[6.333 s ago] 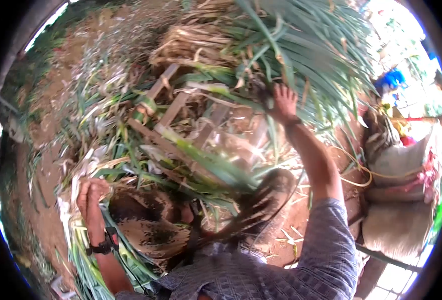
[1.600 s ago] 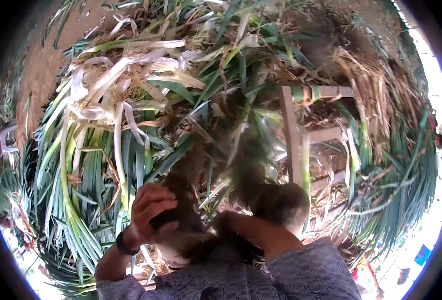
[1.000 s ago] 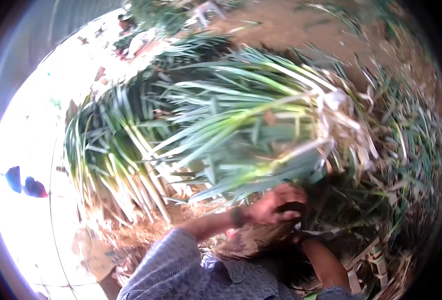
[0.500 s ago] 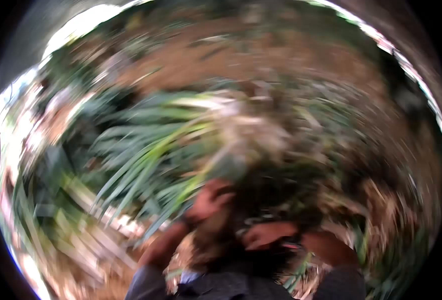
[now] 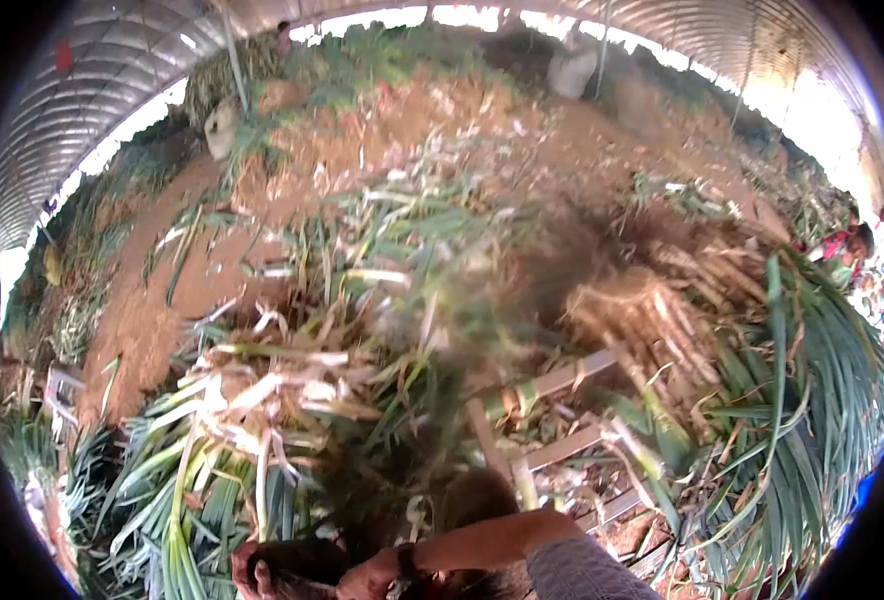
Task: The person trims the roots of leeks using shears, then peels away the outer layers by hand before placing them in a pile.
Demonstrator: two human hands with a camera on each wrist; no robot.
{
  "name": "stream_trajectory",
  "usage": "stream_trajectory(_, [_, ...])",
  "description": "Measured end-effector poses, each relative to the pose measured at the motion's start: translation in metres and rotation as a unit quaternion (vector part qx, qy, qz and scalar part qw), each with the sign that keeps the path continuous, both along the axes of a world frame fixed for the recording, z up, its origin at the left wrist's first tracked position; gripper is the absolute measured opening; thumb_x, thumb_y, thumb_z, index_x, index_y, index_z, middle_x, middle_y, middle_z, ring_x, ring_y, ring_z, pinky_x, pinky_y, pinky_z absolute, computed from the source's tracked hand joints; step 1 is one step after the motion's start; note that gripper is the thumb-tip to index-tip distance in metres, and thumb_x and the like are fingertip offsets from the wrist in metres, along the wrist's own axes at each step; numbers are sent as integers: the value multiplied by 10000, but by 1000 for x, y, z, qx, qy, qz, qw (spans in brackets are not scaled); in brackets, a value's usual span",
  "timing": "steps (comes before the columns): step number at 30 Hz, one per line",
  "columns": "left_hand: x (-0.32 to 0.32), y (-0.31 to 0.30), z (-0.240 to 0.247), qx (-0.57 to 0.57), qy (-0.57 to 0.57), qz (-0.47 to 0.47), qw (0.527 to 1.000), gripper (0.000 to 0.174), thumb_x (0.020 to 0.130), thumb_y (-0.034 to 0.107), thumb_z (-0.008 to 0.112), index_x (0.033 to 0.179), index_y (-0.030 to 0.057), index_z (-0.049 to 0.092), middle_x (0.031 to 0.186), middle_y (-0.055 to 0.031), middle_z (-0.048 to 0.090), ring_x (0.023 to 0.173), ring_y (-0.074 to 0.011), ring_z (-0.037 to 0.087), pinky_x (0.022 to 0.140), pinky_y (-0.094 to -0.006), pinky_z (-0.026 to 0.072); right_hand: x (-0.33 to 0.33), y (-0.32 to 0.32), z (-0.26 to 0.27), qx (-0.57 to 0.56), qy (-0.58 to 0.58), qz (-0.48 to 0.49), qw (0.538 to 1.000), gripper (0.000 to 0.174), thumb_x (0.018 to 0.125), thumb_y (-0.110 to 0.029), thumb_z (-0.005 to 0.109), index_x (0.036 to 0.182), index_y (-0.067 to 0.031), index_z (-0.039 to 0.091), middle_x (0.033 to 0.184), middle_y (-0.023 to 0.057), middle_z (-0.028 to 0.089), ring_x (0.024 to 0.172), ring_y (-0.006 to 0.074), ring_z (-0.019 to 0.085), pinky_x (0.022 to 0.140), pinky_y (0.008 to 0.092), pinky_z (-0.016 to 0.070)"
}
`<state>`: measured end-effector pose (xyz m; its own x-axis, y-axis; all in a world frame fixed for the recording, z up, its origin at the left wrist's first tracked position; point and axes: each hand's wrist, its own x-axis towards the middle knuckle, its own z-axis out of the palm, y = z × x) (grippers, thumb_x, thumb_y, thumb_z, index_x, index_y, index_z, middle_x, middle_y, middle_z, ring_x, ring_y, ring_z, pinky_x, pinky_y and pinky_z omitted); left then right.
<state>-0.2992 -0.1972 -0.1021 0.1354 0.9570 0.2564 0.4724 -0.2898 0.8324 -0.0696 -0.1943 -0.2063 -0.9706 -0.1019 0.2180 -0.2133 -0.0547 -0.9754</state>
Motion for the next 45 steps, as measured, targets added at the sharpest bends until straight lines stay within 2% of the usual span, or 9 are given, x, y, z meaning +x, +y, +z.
stream_trajectory(6, [-13,2,-23,-63,38,96,993,306,915,111,662,1202,12,627,1341,-137,546,1213,-280,539,1069,-395,417,24,30,43,95,-39,-15,995,393,889,-358,733,969,-2,587,777,81,590,733,179,561,669,383,461])
stream_trajectory(8, [-13,7,-19,-50,114,103,987,330,938,210,636,1222,43,633,1238,-155,603,1195,-327,548,1055,-426,423,22,43,58,143,-195,-6,970,475,912,-373,736,1208,-17,634,962,81,709,872,147,650,801,319,532])
stream_trajectory(14, [-17,0,-6,-80,56,110,989,420,954,356,641,1256,66,615,1268,-187,597,1225,-340,557,1065,-441,434,-2,67,37,56,-235,-164,956,344,869,-221,776,1101,8,666,993,129,734,933,181,691,838,332,550])
stream_trajectory(18, [-23,-4,-25,-22,65,105,992,429,963,374,619,1267,73,598,1282,-182,590,1258,-360,534,1087,-448,421,-19,79,10,33,-259,-236,936,261,882,-147,774,1100,-35,684,911,-21,666,810,95,595,727,281,506])
stream_trajectory(27, [-62,-64,-28,-6,-13,202,979,470,1007,361,565,1351,41,532,1345,-209,558,1285,-370,513,1089,-433,421,-31,101,-35,14,-316,-246,916,496,815,-125,748,1275,10,620,1161,95,689,1033,213,650,911,347,526])
stream_trajectory(33, [-123,-163,-56,-187,-149,410,880,370,994,306,619,1264,56,653,1158,-134,718,953,-251,712,828,-375,582,-18,103,-43,-38,-432,-274,858,514,873,-183,715,1313,35,561,1065,181,682,887,310,701,698,413,608])
stream_trajectory(36, [-190,-230,-123,-38,-48,560,826,197,942,24,612,1125,53,677,967,-66,727,800,-184,689,694,-301,555,-19,94,-36,-37,-460,-252,850,536,877,-199,723,1307,63,539,1058,192,678,870,299,704,721,405,609])
stream_trajectory(40, [-243,-271,-103,-137,52,715,683,336,896,276,705,1119,35,632,910,-149,696,819,-289,674,724,-387,545,-10,88,-55,7,-486,-217,847,492,875,-176,732,1272,59,561,1042,183,681,889,297,705,711,394,613])
stream_trajectory(45, [-274,-268,-127,-284,74,634,716,463,851,442,683,1065,34,632,953,-255,698,901,-434,667,804,-495,537,-4,104,-101,45,-537,-173,824,562,837,-162,765,1303,67,548,1078,182,679,888,288,702,699,377,600])
